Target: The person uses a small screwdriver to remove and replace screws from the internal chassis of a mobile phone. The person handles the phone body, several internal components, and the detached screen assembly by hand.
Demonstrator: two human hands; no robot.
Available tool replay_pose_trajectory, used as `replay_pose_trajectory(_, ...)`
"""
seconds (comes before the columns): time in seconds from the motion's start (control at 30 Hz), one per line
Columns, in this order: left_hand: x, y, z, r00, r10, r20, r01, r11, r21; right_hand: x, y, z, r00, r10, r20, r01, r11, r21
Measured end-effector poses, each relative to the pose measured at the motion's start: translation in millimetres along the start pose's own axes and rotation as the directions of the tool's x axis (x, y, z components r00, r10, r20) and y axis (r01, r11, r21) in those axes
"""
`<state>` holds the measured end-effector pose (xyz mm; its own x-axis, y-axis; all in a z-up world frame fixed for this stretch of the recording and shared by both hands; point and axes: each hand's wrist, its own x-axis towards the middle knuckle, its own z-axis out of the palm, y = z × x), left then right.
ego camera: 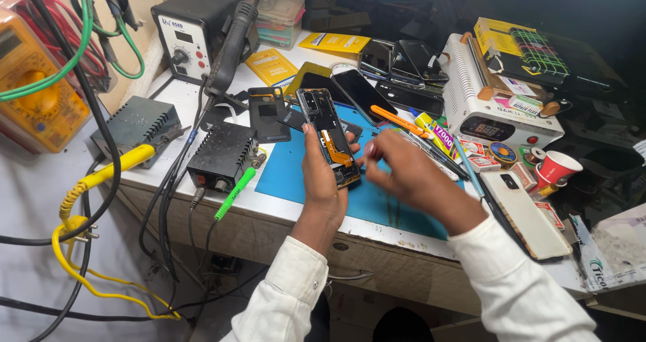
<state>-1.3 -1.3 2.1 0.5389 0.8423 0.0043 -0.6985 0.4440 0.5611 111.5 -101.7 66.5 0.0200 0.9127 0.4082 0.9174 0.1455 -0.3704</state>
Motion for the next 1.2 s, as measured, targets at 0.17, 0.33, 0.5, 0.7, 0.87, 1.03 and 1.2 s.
replay_pose_trajectory(0.17, 0.3, 2.8, 1.9, 1.0, -0.017, -0.024, 0.015, 0.997, -0.079, 40.5, 30.9, 1.7, 0.99, 0.106, -0.093, -0.111, 0.992, -0.057)
replay_pose_trajectory(0.33, -0.4, 5.6, 1.4, 0.997, 0.041, -0.062, -0.048, 0.993, -0.112, 69.4, 44.8, 20.7, 0.99, 0.142, -0.01, -0.142, 0.979, -0.143)
replay_pose_trajectory(0.5, 3.4, 5.0, 2.4, 0.998, 0.018, -0.056, -0.025, 0.992, -0.124, 56.3, 53.4, 16.1, 0.963, 0.269, -0.021, -0.27, 0.96, -0.075)
replay_pose_trajectory(0.7, 1.7, 2.6, 1.1, 1.0, 0.025, -0.002, -0.025, 0.996, -0.08, 19.4, 55.6, 21.2, 0.997, 0.009, -0.076, -0.022, 0.986, -0.167)
replay_pose_trajectory(0.87, -2.0, 4.3, 5.0, 0.992, -0.015, 0.128, 0.022, 0.998, -0.051, 3.5, 21.9, 11.7, 0.966, 0.153, -0.206, -0.18, 0.976, -0.119)
replay_pose_trajectory(1.03, -10.9, 12.7, 13.1, 0.979, -0.098, 0.18, 0.088, 0.994, 0.062, -6.0, -4.9, -6.9, 0.866, 0.328, -0.379, -0.298, 0.945, 0.137)
replay_pose_trajectory(1.2, -16.7, 14.1, 15.4, 0.977, -0.105, 0.185, 0.069, 0.979, 0.189, -25.4, 3.9, 6.5, 0.764, 0.322, -0.559, -0.216, 0.944, 0.248)
